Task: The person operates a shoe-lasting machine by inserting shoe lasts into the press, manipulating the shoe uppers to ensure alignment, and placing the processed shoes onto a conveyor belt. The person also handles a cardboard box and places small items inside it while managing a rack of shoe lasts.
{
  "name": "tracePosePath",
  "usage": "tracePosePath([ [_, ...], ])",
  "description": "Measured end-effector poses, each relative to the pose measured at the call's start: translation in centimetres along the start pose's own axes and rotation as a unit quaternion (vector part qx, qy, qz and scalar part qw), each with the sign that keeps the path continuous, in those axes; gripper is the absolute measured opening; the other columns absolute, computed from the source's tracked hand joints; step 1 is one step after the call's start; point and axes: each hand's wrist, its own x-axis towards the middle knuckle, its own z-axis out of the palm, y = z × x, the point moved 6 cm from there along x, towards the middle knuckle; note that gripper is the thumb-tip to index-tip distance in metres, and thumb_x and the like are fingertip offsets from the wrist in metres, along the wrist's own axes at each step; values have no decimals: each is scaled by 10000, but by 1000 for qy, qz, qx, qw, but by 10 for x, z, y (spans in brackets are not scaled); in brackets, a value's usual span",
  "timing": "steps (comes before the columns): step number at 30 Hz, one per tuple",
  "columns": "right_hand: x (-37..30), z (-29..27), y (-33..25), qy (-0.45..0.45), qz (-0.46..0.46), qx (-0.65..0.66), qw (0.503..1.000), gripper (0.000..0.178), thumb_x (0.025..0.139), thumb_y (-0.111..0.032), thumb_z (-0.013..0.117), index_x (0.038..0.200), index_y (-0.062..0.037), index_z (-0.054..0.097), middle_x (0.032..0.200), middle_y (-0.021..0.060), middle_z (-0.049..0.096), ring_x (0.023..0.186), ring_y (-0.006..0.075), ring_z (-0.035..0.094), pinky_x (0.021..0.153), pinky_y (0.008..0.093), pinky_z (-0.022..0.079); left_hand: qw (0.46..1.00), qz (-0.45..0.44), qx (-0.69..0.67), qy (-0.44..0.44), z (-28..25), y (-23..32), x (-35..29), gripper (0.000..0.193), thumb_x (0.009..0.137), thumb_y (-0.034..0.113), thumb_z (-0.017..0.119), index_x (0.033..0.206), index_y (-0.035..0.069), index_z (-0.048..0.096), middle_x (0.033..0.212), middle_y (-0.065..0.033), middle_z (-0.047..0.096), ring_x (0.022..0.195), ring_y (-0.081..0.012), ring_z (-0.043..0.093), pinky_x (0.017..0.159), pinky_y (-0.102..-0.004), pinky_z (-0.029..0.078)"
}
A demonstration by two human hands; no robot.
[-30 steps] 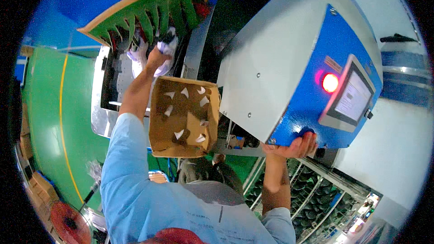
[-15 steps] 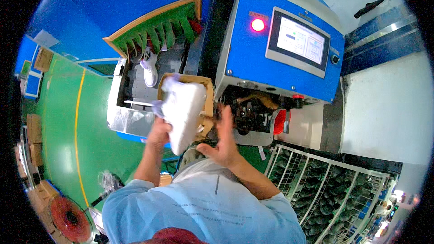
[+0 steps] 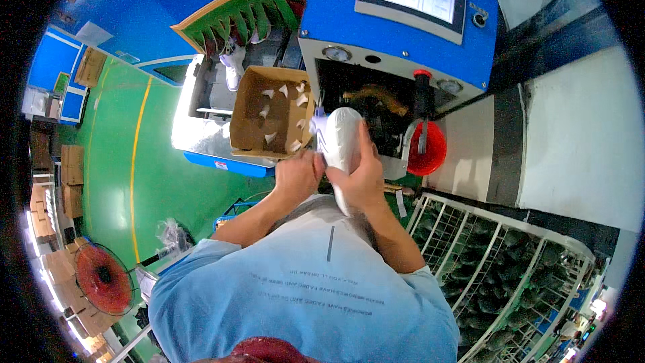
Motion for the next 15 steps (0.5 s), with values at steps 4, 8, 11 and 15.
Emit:
tracePosePath([
  [4,-3,-36,95,4,163,324,932,842,744,-65,652,1538,-15,374,1383,226,585,1186,347,644,1046,414,510,963,-170,-188,-86,35,-21,-4,246,1010,265,508,863,78,572,632,-107,545,613,-318,597,602,-446,500],
  [8,-30,-57,85,-8,207,592,779,913,699,-59,685,1550,-3,360,1373,206,602,1225,320,625,1032,386,504,571,-391,-717,-77,73,-22,-8,285,1071,291,533,838,126,537,759,-3,572,709,-169,580,696,-336,539],
  [11,-37,-63,86,-89,117,320,936,1024,662,-78,753,1581,-5,308,1508,155,492,1383,277,485,1176,373,331,565,-328,-697,-295,74,5,-21,436,1041,386,581,1282,23,588,1227,-133,673,1049,-252,684,908,-408,555],
  [15,-68,-42,118,-88,233,381,890,1076,671,-113,754,1611,-13,240,1580,135,403,1447,241,395,1217,358,226,611,-373,-589,-376,63,-6,-29,547,1017,394,632,1306,-64,549,1202,-168,662,1045,-246,676,936,-404,537],
])
